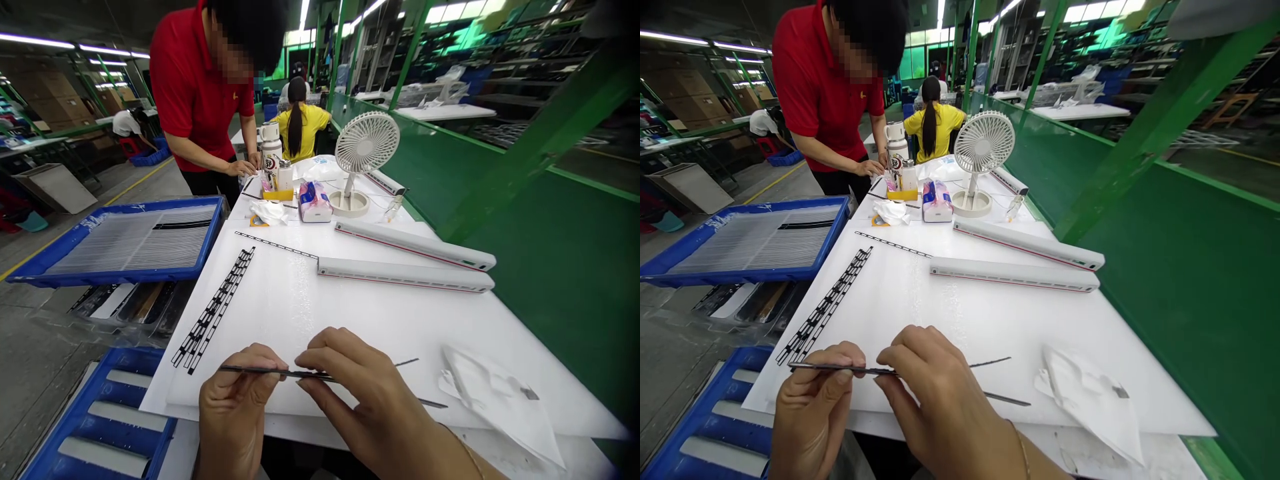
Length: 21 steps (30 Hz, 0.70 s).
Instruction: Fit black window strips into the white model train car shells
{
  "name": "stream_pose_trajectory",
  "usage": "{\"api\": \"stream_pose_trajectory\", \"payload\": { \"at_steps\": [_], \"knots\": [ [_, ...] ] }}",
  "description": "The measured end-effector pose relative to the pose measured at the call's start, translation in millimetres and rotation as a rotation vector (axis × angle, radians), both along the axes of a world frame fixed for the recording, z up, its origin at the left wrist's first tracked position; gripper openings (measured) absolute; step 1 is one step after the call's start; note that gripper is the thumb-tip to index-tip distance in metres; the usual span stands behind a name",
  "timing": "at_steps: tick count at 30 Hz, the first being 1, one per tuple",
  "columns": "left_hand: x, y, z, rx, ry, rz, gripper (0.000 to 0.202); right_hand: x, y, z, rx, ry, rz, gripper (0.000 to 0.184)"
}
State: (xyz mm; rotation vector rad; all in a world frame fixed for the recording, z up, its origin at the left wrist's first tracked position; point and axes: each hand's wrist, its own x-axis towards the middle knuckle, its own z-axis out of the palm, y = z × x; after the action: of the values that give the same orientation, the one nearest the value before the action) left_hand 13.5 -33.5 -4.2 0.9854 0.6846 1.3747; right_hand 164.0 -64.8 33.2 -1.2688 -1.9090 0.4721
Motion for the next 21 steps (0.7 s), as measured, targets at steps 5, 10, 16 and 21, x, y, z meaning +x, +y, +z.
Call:
{"api": "stream_pose_trajectory", "payload": {
  "at_steps": [5, 10, 16, 21],
  "knots": [
    [0.8, -1.4, 4.2, 0.072, 0.03, 0.028, 0.01, 1.9, -2.6, 4.8, -0.038, 0.054, 0.031, 0.016],
    [0.4, -2.0, 4.6, 0.062, 0.05, 0.033, 0.005, 0.3, -1.5, 4.1, 0.01, 0.034, 0.034, 0.015],
    [2.4, -2.3, -4.3, -0.025, 0.063, -0.02, 0.009, -0.9, 2.5, -0.7, 0.041, 0.005, 0.021, 0.016],
    [1.4, -1.8, -6.3, 0.01, 0.081, 0.0, 0.009, 3.6, 2.0, -3.4, -0.012, 0.053, -0.004, 0.009]
  ]
}}
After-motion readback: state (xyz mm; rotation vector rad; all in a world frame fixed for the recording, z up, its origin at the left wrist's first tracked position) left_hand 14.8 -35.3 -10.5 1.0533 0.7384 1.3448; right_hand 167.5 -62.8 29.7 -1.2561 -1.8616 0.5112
